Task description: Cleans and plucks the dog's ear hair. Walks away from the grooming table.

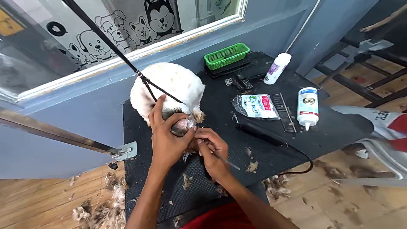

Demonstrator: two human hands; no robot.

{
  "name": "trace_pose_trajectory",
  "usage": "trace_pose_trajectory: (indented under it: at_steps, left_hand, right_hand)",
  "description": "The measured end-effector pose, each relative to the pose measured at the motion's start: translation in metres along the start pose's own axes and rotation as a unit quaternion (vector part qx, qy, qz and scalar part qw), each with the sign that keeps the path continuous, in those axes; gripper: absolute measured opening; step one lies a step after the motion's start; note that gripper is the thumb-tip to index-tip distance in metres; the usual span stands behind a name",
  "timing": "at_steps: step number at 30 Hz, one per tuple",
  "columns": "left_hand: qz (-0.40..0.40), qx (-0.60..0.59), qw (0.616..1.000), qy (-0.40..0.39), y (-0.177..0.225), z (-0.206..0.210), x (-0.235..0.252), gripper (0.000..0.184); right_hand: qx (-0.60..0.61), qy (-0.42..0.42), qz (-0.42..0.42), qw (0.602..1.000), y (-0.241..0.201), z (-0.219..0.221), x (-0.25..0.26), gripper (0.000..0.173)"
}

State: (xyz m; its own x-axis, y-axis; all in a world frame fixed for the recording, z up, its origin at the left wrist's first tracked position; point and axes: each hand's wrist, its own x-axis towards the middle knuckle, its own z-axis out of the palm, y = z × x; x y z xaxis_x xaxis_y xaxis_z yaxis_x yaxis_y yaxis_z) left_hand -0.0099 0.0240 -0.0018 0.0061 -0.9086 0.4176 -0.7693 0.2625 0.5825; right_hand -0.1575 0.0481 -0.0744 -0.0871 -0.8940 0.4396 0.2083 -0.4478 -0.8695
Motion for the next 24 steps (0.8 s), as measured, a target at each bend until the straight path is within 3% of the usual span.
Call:
trace_pose_trajectory:
  at_steps: [3, 6, 9, 12, 15, 18, 20, 22, 24]
  left_hand:
    - [0.000, 0.006, 1.000, -0.013, 0.000, -0.001, 0.000, 0.036]
    - [-0.002, -0.001, 1.000, -0.012, -0.002, 0.002, 0.003, 0.037]
    - [0.002, -0.001, 1.000, -0.009, -0.004, 0.002, 0.004, 0.037]
    - [-0.002, 0.007, 1.000, -0.018, -0.003, -0.002, 0.001, 0.041]
    - [-0.015, -0.006, 1.000, -0.014, -0.004, 0.001, 0.002, 0.039]
    - [-0.007, -0.007, 1.000, -0.009, -0.005, 0.002, 0.003, 0.039]
    - [0.001, -0.007, 1.000, -0.008, -0.005, 0.002, 0.004, 0.039]
    - [0.004, -0.011, 1.000, -0.009, -0.005, 0.002, 0.005, 0.040]
    - [-0.004, -0.016, 1.000, -0.012, -0.004, 0.000, 0.004, 0.043]
  right_hand:
    - [-0.069, 0.029, 0.018, 0.997, -0.016, -0.008, 0.015, 0.023]
    - [-0.166, -0.001, -0.033, 0.986, -0.027, -0.005, 0.035, 0.032]
    - [-0.214, -0.035, -0.091, 0.972, -0.029, 0.000, 0.047, 0.013]
    - [-0.201, -0.083, -0.102, 0.971, -0.044, -0.010, 0.051, 0.007]
    - [-0.164, -0.059, -0.040, 0.984, -0.049, -0.018, 0.051, 0.008]
    - [-0.196, -0.069, -0.037, 0.977, -0.045, -0.011, 0.053, 0.020]
    - [-0.225, -0.085, -0.062, 0.969, -0.041, -0.004, 0.051, 0.012]
    - [-0.191, -0.092, -0.068, 0.975, -0.039, -0.006, 0.053, 0.008]
    - [-0.128, -0.074, -0.016, 0.989, -0.042, -0.012, 0.055, 0.010]
